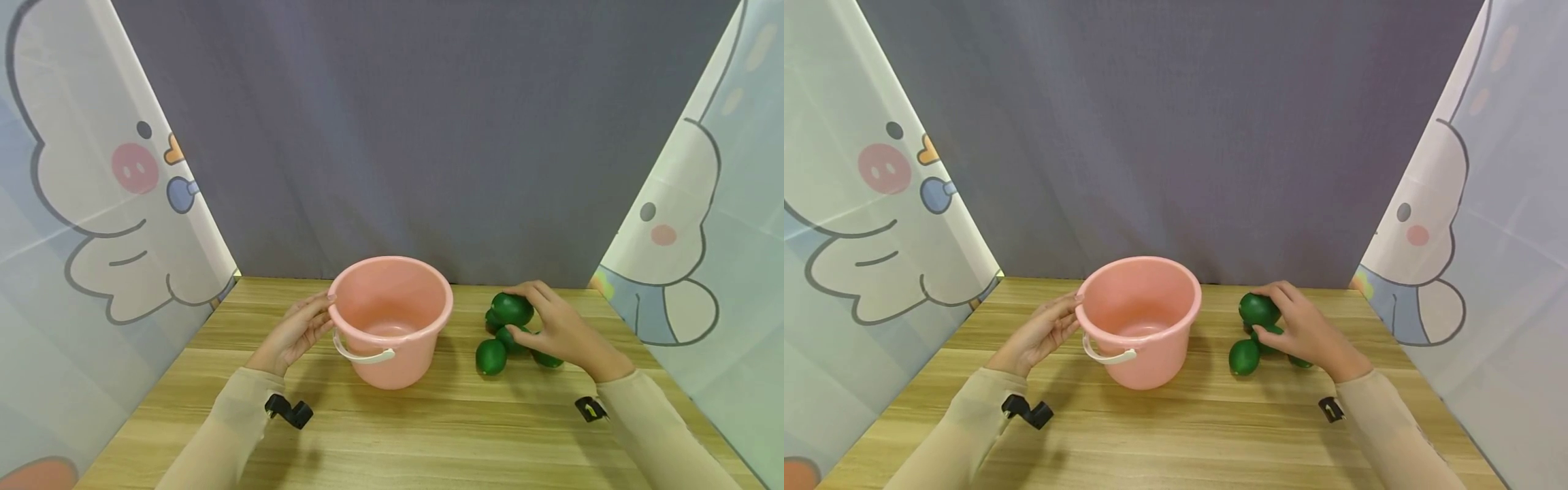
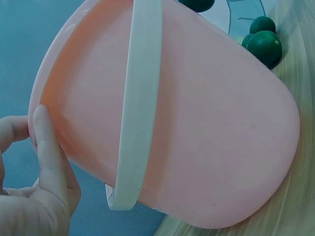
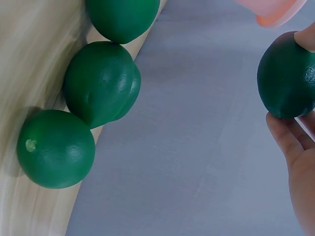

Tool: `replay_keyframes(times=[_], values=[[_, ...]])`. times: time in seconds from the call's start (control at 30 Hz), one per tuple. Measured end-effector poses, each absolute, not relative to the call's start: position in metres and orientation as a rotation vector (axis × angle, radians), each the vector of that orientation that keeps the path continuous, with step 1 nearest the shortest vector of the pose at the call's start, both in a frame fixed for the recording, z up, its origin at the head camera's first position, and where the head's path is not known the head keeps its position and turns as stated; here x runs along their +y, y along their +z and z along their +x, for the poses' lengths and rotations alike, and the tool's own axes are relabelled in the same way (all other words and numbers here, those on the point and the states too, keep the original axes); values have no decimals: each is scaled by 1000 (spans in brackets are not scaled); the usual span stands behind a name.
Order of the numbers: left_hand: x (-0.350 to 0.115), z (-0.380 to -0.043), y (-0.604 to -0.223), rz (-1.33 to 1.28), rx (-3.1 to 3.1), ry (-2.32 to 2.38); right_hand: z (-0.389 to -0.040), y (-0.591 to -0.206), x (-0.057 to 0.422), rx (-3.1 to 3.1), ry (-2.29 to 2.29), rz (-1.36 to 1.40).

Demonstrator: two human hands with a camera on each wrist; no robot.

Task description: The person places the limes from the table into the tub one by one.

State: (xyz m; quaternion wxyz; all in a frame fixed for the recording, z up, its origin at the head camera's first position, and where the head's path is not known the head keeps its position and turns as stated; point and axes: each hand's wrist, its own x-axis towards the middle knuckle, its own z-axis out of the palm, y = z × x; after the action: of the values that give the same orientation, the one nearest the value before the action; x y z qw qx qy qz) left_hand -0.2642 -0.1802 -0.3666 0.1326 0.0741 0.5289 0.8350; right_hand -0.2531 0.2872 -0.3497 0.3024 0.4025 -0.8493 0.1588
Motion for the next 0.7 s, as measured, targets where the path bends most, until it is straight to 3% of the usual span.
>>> replay_keyframes(times=[0.7], values=[[-179,-263,-364,201,1548,2413,-262,-342,269,-2181,446,1102]])
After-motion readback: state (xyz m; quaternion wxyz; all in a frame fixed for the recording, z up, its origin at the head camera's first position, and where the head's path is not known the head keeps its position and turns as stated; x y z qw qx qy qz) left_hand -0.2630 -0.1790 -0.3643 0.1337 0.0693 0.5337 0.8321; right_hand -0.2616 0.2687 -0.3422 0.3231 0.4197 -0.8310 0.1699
